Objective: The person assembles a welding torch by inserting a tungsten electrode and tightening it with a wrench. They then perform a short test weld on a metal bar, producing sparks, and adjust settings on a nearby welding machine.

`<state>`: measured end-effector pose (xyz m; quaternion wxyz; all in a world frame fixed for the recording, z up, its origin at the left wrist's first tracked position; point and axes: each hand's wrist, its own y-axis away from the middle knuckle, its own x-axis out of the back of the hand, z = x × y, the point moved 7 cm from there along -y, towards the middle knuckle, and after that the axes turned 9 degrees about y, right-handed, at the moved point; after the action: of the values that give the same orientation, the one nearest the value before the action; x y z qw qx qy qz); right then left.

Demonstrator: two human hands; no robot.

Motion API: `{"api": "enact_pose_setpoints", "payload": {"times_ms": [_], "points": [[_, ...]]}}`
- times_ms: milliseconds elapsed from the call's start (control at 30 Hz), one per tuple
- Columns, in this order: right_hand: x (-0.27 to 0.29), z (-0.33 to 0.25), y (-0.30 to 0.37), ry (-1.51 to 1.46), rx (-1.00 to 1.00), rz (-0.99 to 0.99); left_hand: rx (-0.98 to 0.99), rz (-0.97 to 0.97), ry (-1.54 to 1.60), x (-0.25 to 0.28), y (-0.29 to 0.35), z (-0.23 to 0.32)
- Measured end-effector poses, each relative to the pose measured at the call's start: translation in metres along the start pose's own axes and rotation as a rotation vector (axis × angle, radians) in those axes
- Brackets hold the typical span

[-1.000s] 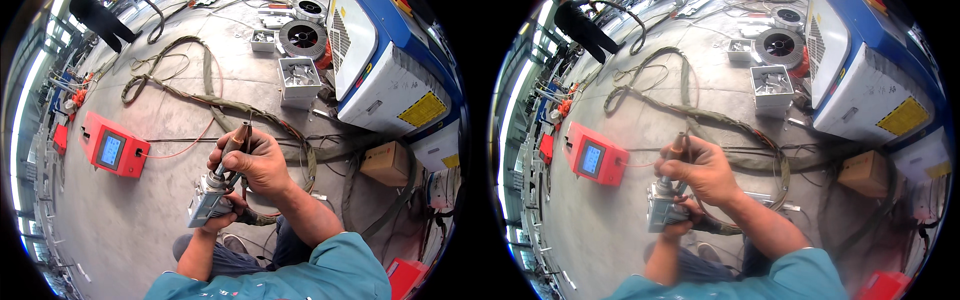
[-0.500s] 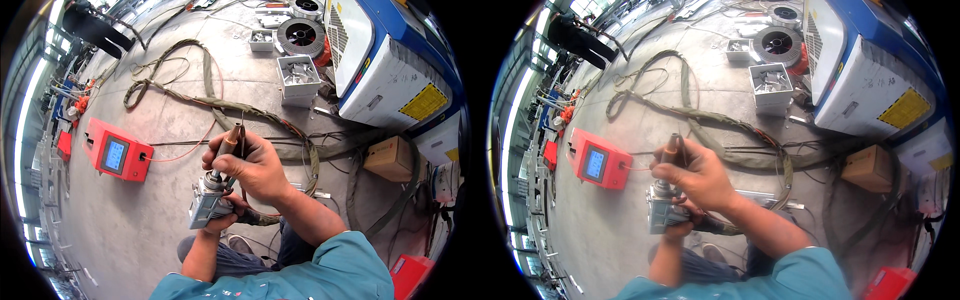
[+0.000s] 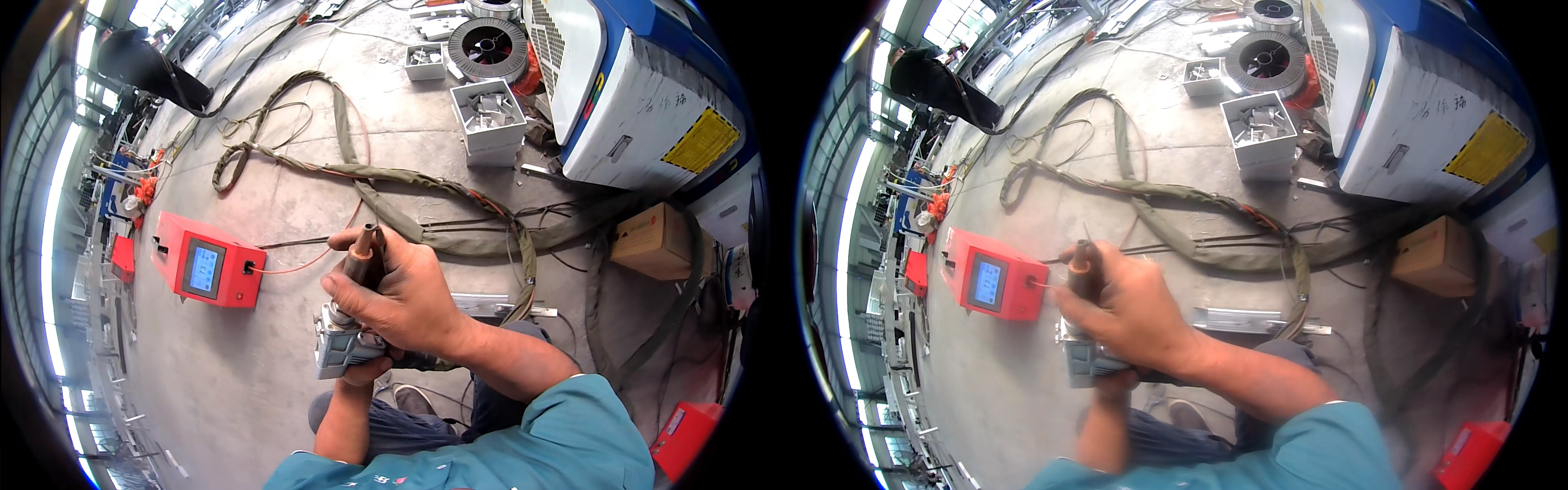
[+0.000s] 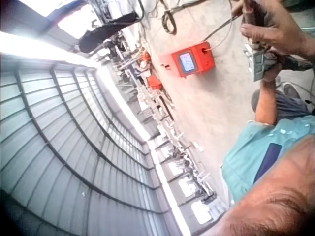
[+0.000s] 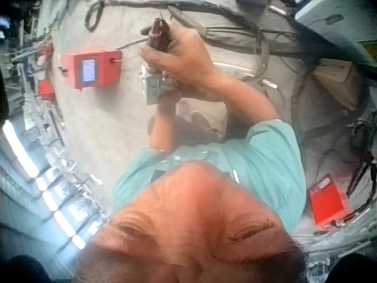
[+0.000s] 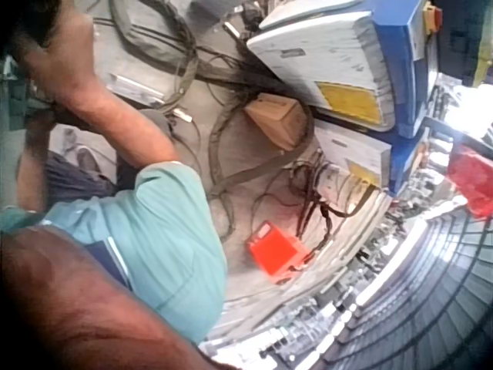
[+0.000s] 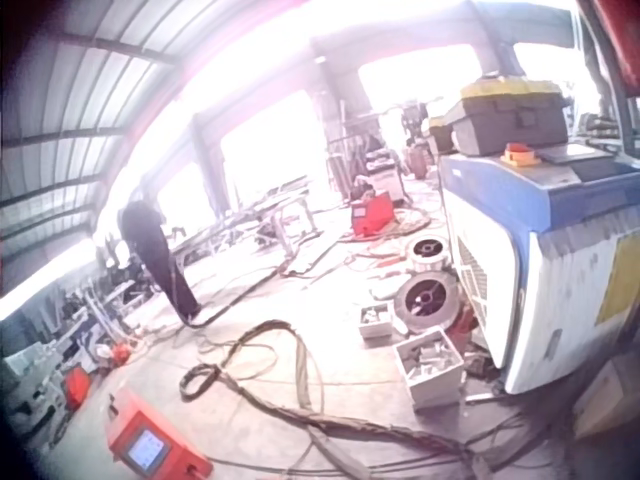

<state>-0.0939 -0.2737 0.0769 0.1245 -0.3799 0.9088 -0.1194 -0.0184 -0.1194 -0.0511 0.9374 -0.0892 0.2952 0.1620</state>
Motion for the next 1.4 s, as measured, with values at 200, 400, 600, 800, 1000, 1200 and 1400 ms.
{"api": "enact_pose_setpoints", "payload": {"times_ms": [200, 400, 600, 800, 1000, 1200, 1400], "points": [[0.0, 0.002, 0.002, -0.253, 0.077, 0.125, -0.115, -0.042, 0.089, -0.005, -0.008, 0.015], [0.005, 0.002, -0.002, 0.13, 0.269, 0.135, -0.124, -0.133, 0.135, -0.004, -0.01, 0.021], [0.004, -0.006, 0.0, 0.141, 0.318, 0.14, -0.015, -0.032, 0.147, -0.018, -0.018, 0.029], [0.003, -0.007, -0.001, 0.18, 0.337, 0.153, -0.036, -0.022, 0.159, -0.025, -0.018, 0.03], [0.005, -0.003, -0.006, 0.16, 0.299, 0.155, -0.076, 0.035, 0.135, -0.025, -0.012, 0.029], [-0.012, 0.014, -0.005, -0.319, 0.029, -0.015, -0.12, -0.045, 0.148, -0.02, -0.013, 0.029], [-0.022, 0.015, -0.004, -0.59, -0.092, -0.184, -0.069, -0.016, 0.131, -0.021, -0.01, 0.021]]}}
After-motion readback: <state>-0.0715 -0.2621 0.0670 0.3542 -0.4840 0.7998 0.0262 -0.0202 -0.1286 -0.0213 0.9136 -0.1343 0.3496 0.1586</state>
